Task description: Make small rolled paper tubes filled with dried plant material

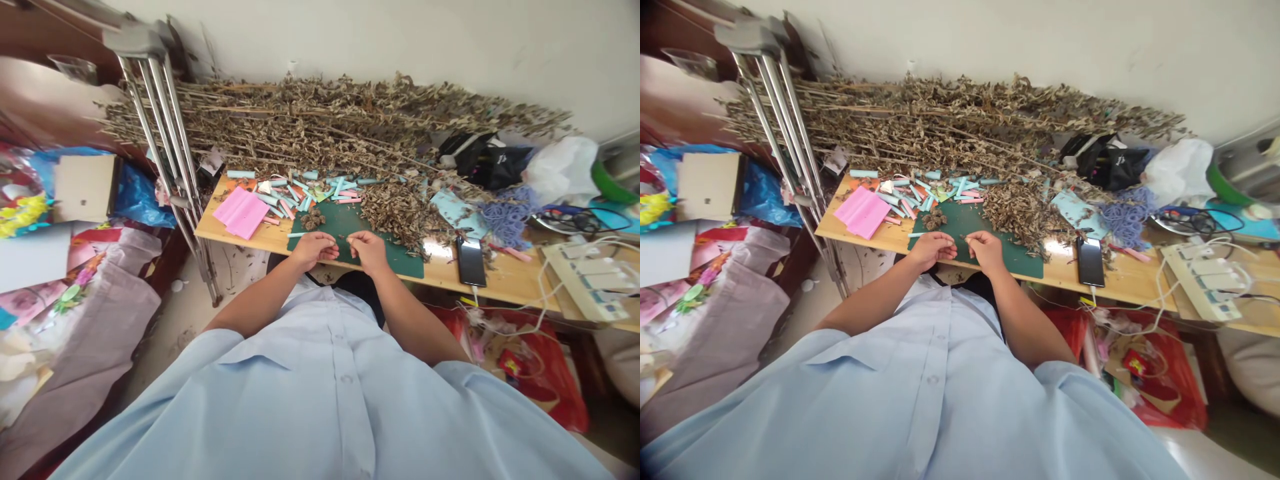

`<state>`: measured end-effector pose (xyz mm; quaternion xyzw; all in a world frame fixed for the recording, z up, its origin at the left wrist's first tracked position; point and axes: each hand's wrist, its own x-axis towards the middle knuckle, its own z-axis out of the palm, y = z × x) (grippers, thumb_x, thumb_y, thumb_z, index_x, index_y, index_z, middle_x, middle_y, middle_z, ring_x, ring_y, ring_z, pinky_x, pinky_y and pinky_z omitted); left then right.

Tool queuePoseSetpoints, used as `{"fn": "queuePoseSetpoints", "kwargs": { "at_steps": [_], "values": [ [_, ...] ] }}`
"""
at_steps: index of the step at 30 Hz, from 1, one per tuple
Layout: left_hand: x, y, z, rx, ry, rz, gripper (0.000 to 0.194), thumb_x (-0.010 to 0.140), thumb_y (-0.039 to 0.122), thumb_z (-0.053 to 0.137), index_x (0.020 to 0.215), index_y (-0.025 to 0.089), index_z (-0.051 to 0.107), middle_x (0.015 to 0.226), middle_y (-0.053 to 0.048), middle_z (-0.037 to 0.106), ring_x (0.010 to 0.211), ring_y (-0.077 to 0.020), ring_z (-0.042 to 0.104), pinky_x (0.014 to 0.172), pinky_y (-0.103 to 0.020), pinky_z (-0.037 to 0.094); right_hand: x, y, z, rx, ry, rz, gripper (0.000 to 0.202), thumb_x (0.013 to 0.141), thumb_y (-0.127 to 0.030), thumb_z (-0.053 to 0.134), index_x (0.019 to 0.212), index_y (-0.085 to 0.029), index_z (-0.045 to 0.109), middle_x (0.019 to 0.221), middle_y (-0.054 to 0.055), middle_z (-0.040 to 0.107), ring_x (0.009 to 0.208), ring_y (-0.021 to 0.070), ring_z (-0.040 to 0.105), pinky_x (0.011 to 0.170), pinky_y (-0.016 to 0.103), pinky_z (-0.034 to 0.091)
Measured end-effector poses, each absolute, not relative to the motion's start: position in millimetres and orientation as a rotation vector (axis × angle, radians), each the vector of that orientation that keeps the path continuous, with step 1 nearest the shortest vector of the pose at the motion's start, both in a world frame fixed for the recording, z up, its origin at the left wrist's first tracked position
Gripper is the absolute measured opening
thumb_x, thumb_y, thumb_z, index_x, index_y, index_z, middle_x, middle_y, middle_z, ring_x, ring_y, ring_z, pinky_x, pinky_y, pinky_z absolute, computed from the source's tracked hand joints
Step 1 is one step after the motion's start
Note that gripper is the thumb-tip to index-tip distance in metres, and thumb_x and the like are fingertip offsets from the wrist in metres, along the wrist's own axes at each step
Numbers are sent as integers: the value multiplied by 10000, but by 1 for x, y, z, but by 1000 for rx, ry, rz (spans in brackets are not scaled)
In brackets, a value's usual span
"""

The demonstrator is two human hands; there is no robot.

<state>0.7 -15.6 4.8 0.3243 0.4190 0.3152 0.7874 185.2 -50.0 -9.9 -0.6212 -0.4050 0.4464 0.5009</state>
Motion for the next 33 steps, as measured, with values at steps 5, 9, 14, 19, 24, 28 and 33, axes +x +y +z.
{"fn": "queuePoseSetpoints", "kwargs": {
  "at_steps": [5, 9, 14, 19, 24, 28, 33],
  "values": [
    [-1, -14, 5, 791, 1015, 715, 111, 799, 125, 718, 884, 98, 650, 730, -86, 731, 617, -165, 723, 617, -271, 596, 206, -45, -21, -1697, -1588, 540, 148, 825, -305, 626, 862, -202, 726, 792, 54, 737, 708, 201, 648, 751, 352, 536],
    [0, -15, 3, 854, 1059, 704, 100, 798, 119, 720, 881, 100, 667, 729, -78, 726, 632, -168, 726, 626, -280, 602, 205, -45, -24, -1621, -1899, 382, 188, 891, -200, 556, 906, -204, 743, 924, 95, 759, 899, 241, 695, 874, 372, 539],
    [-1, -15, 4, 907, 1105, 712, 63, 815, 114, 700, 871, 99, 675, 724, -68, 717, 623, -158, 719, 611, -268, 596, 205, -47, -21, -1523, -1939, 400, 219, 910, -177, 551, 940, -206, 766, 1020, 95, 763, 991, 231, 703, 940, 360, 547],
    [-4, -16, 6, 876, 1076, 706, 148, 810, 189, 771, 874, 104, 668, 748, -72, 723, 642, -154, 722, 642, -274, 604, 216, -47, -21, -1612, -1763, 504, 210, 878, -214, 613, 994, -227, 787, 1040, 70, 781, 981, 235, 720, 945, 388, 557],
    [-4, -15, 3, 833, 1025, 707, 211, 842, 271, 778, 869, 96, 662, 780, -88, 729, 659, -156, 728, 662, -277, 611, 221, -49, -20, -1688, -1609, 504, 235, 888, -251, 576, 983, -207, 786, 1028, 83, 784, 916, 233, 720, 896, 399, 566],
    [-2, -16, 2, 771, 968, 700, 205, 865, 264, 758, 923, 92, 664, 811, -110, 742, 698, -181, 749, 669, -282, 612, 211, -54, -8, -1635, -1562, 478, 218, 893, -302, 599, 959, -205, 783, 992, 87, 780, 896, 233, 711, 862, 396, 569],
    [2, -19, 5, 648, 896, 698, 145, 876, 194, 720, 973, 95, 675, 821, -114, 755, 732, -199, 759, 697, -314, 621, 188, -66, 6, -1476, -1625, 550, 233, 903, -399, 655, 1014, -232, 773, 1070, 85, 756, 868, 210, 698, 796, 367, 586]
  ]
}}
